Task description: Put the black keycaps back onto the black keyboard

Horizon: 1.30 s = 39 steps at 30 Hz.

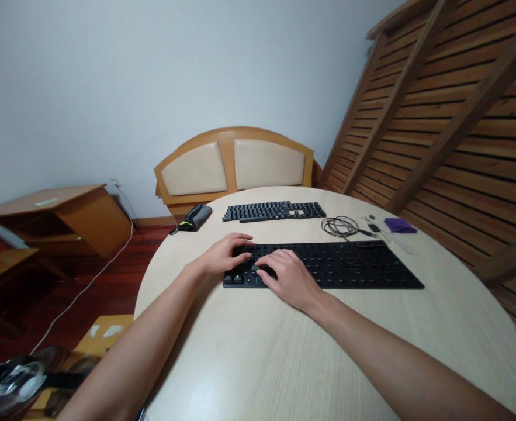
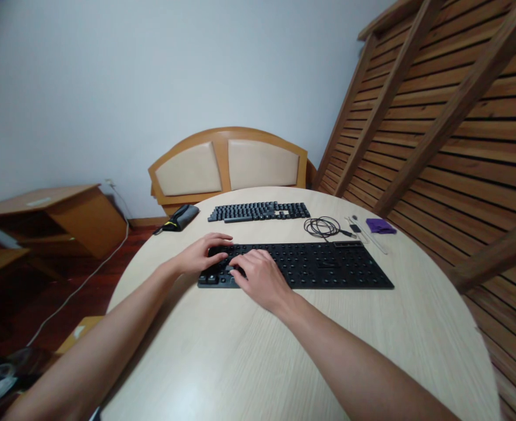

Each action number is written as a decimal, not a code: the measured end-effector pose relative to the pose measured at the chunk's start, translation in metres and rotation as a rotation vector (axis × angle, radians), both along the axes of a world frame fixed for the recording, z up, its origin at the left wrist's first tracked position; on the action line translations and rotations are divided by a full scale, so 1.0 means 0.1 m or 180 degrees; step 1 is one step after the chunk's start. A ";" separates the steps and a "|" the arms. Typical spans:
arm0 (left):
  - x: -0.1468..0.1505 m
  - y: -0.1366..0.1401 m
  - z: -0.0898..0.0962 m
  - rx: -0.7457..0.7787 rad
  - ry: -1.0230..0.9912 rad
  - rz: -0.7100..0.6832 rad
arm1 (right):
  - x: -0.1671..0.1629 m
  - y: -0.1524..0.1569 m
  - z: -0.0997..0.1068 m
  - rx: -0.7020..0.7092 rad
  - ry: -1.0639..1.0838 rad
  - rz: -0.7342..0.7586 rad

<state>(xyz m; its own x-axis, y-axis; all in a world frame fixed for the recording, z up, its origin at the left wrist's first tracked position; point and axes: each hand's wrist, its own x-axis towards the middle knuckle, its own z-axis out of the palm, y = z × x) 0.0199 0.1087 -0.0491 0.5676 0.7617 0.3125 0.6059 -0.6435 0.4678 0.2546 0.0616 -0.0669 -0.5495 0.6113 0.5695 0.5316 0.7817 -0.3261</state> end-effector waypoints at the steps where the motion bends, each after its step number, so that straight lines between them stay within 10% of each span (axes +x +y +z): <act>1: -0.01 0.01 -0.03 -0.0028 0.0050 -0.0028 | -0.01 -0.01 -0.01 -0.0010 0.0001 0.0016; 39: -0.07 0.01 -0.01 -0.0745 0.0046 -0.0082 | -0.14 -0.05 -0.02 -0.0042 -0.0318 0.0252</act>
<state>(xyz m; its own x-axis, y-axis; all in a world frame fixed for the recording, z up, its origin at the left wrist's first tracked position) 0.0131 0.1094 -0.0501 0.5908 0.7977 0.1208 0.5985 -0.5338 0.5974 0.2404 0.0564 -0.0691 -0.6501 0.5708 0.5016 0.4987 0.8185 -0.2851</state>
